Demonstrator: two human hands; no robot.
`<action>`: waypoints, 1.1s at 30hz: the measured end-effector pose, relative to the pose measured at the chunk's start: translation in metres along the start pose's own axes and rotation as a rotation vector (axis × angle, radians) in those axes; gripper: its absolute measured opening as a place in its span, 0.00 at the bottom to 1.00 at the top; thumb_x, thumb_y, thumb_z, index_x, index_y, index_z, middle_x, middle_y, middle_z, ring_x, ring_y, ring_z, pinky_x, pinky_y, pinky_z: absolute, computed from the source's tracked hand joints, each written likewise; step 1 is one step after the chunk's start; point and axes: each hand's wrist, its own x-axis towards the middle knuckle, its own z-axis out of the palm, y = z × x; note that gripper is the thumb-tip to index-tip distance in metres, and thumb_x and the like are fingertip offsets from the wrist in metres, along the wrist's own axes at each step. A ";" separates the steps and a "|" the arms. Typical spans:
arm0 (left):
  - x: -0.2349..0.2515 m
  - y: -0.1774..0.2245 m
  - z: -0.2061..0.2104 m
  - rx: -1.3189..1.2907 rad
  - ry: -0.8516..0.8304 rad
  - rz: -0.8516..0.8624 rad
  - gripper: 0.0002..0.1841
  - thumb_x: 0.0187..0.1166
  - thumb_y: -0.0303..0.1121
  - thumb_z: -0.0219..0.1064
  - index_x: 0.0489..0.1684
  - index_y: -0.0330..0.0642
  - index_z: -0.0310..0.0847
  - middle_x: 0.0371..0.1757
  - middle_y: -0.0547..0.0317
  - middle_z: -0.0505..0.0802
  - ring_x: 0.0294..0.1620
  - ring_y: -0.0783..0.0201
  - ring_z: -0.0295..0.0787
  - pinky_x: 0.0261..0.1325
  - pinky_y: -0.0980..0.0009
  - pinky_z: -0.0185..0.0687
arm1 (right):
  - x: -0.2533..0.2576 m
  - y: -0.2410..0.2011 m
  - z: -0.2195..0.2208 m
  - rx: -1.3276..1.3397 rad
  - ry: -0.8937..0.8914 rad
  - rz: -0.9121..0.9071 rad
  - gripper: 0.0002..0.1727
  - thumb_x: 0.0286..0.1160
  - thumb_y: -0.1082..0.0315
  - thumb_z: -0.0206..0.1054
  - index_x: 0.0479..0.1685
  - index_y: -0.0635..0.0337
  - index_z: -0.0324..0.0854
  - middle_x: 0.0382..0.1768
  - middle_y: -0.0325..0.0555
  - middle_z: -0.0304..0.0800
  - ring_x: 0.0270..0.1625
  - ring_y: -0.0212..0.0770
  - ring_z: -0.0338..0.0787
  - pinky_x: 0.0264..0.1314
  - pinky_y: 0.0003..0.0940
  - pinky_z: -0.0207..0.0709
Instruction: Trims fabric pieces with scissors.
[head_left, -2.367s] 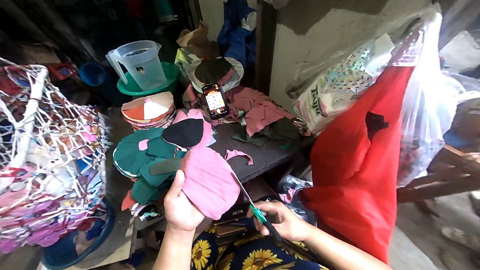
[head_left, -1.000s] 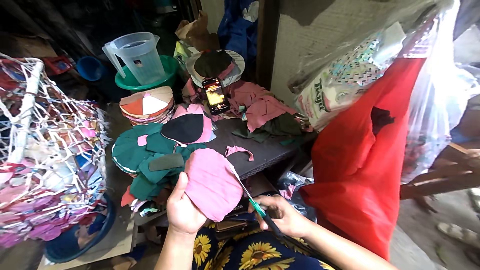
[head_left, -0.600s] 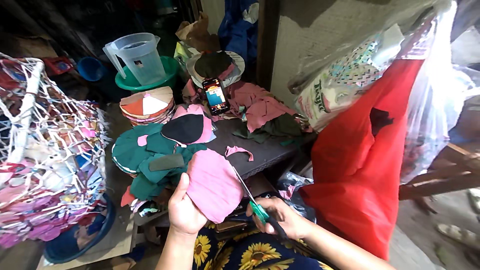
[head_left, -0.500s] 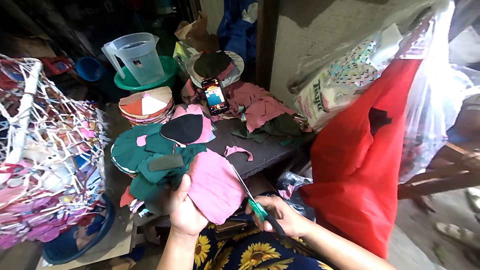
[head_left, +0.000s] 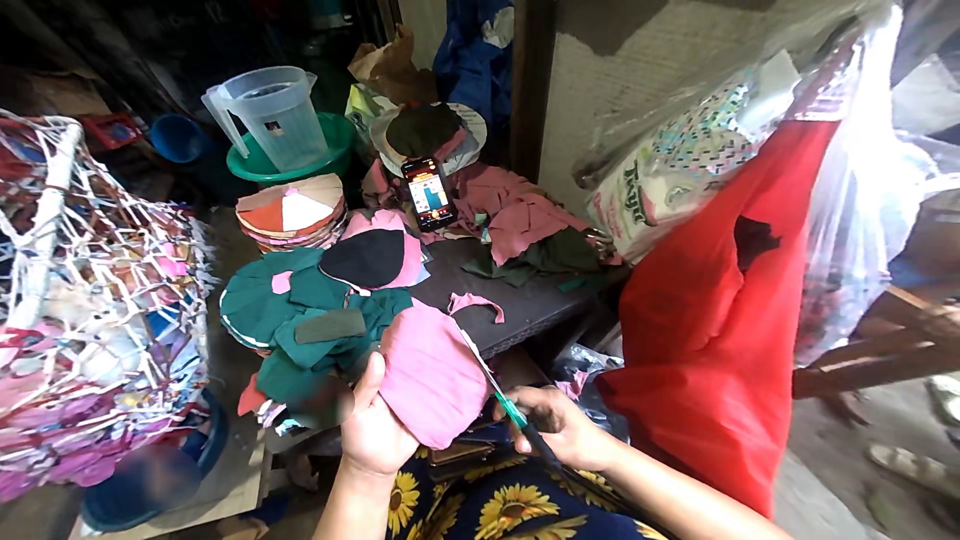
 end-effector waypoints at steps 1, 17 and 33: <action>0.000 0.000 0.000 0.004 0.002 0.001 0.19 0.80 0.46 0.65 0.57 0.41 0.88 0.56 0.47 0.95 0.61 0.55 0.93 0.65 0.55 0.88 | 0.000 0.000 0.000 -0.003 0.002 0.001 0.26 0.75 0.47 0.71 0.52 0.65 0.83 0.26 0.24 0.81 0.31 0.10 0.77 0.35 0.09 0.71; -0.003 -0.004 -0.003 0.007 -0.024 -0.038 0.20 0.82 0.47 0.63 0.59 0.42 0.88 0.57 0.48 0.94 0.62 0.56 0.92 0.66 0.55 0.87 | -0.002 0.004 -0.004 -0.025 -0.078 -0.032 0.33 0.77 0.38 0.66 0.54 0.65 0.81 0.27 0.30 0.82 0.32 0.14 0.80 0.38 0.12 0.75; -0.003 -0.005 -0.002 -0.009 0.000 -0.044 0.20 0.82 0.47 0.63 0.58 0.41 0.88 0.57 0.47 0.94 0.62 0.56 0.92 0.66 0.55 0.87 | -0.003 0.005 -0.003 -0.019 -0.079 -0.053 0.33 0.78 0.37 0.64 0.54 0.63 0.81 0.28 0.30 0.84 0.34 0.14 0.82 0.40 0.13 0.76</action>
